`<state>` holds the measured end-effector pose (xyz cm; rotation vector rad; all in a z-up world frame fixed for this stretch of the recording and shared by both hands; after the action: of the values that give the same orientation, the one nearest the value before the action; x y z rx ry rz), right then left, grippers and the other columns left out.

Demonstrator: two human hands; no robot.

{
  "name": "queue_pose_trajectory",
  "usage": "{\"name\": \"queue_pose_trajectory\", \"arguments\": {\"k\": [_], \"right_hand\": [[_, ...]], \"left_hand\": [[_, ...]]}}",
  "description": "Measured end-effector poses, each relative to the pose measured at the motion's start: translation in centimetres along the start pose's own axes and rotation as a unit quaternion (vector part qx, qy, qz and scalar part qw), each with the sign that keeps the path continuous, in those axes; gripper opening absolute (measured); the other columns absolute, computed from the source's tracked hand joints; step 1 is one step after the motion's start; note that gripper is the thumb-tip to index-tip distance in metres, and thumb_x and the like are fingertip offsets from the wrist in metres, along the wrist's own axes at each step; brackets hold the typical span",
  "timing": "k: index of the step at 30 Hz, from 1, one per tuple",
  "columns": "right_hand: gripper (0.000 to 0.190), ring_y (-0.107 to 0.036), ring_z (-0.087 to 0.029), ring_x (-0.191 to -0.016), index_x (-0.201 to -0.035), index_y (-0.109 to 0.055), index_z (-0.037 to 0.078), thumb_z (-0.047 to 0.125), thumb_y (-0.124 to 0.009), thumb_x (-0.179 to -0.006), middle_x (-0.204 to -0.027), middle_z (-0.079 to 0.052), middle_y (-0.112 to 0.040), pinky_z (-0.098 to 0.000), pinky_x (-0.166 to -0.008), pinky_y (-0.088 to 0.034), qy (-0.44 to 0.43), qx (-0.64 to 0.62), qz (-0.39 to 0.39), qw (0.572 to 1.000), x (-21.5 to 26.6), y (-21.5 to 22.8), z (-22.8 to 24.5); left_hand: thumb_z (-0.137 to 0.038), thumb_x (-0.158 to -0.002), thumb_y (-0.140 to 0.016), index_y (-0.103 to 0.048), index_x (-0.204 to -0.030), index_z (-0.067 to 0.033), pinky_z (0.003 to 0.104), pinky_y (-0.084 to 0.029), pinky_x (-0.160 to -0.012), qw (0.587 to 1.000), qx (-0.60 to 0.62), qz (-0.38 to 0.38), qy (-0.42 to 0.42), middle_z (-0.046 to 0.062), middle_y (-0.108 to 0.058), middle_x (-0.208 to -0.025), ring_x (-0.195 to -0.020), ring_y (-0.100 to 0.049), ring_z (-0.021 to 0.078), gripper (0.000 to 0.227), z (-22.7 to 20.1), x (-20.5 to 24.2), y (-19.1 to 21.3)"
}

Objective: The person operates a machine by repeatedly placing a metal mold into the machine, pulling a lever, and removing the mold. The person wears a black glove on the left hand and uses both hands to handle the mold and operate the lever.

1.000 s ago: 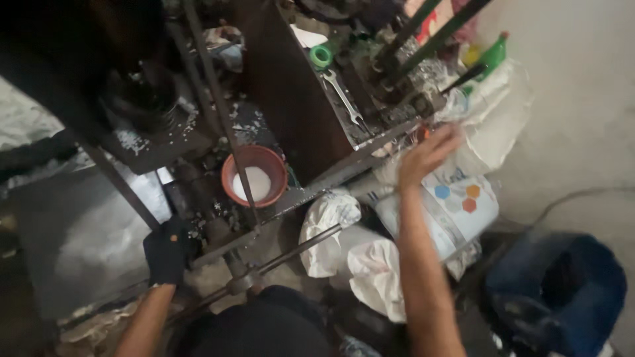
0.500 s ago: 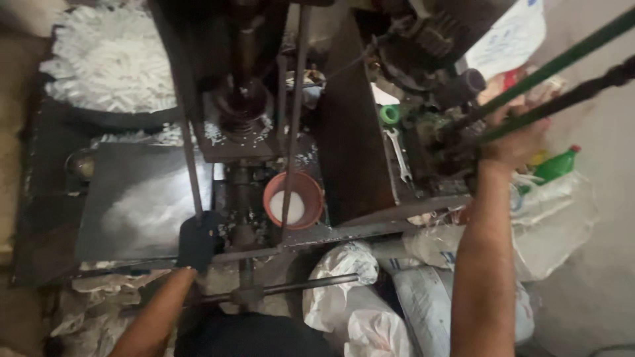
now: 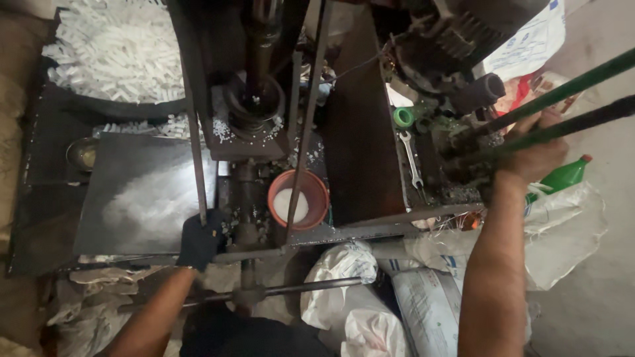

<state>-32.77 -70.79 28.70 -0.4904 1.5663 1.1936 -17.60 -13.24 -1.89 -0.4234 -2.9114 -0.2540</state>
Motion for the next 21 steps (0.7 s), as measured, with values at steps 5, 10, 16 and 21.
{"name": "queue_pose_trajectory", "arguments": {"k": [5,10,16,21], "right_hand": [[0.028,-0.069,-0.035,-0.066,-0.091,-0.074,0.004,0.021,-0.061,-0.109,-0.08,-0.019,-0.07,-0.0449,-0.057,-0.048,-0.062,0.065,0.033,0.995,-0.1,-0.4,-0.4],[0.024,-0.066,-0.034,-0.062,-0.089,-0.075,0.006,0.019,-0.06,-0.102,-0.077,-0.017,-0.069,-0.0444,-0.056,-0.047,-0.05,0.093,0.023,0.994,-0.1,-0.8,-1.3],[0.035,-0.061,-0.038,-0.054,-0.074,-0.071,0.006,0.029,-0.07,-0.101,-0.066,-0.016,-0.067,-0.0536,-0.066,-0.048,-0.038,0.121,0.013,0.992,-0.2,-0.9,-1.4],[0.026,-0.062,-0.035,-0.055,-0.078,-0.074,0.008,0.027,-0.07,-0.095,-0.07,-0.016,-0.066,-0.046,-0.052,-0.047,-0.043,0.131,0.023,0.99,-0.1,-0.7,-0.9]], "left_hand": [[-0.036,-0.101,-0.061,-0.077,-0.086,-0.0044,0.032,-0.032,-0.045,1.0,-0.018,0.022,0.012,0.0,-0.047,-0.053,-0.049,-0.043,0.0086,0.038,-0.4,0.0,-0.1],[-0.033,-0.101,-0.061,-0.075,-0.086,-0.0027,0.031,-0.033,-0.042,0.999,-0.003,0.018,0.048,-0.003,-0.049,-0.052,-0.047,-0.045,0.007,0.037,-0.9,0.0,-0.3],[-0.032,-0.102,-0.062,-0.076,-0.088,-0.001,0.03,-0.028,-0.044,0.998,0.02,0.031,0.055,-0.002,-0.045,-0.052,-0.048,-0.04,0.0067,0.037,-1.1,0.2,-0.2],[-0.029,-0.1,-0.06,-0.078,-0.099,-0.0038,0.028,-0.03,-0.044,0.999,0.021,0.031,0.01,-0.007,-0.052,-0.055,-0.05,-0.042,0.0032,0.031,-1.3,0.4,0.0]]}}
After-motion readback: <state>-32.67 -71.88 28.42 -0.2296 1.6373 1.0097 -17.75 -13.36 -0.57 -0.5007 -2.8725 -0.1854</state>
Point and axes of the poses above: each hand's wrist, its own x-axis away from the middle knuckle, its own y-axis out of the back of the hand, z = x × y, the point moved 1 cm from there along -x, towards the middle knuckle
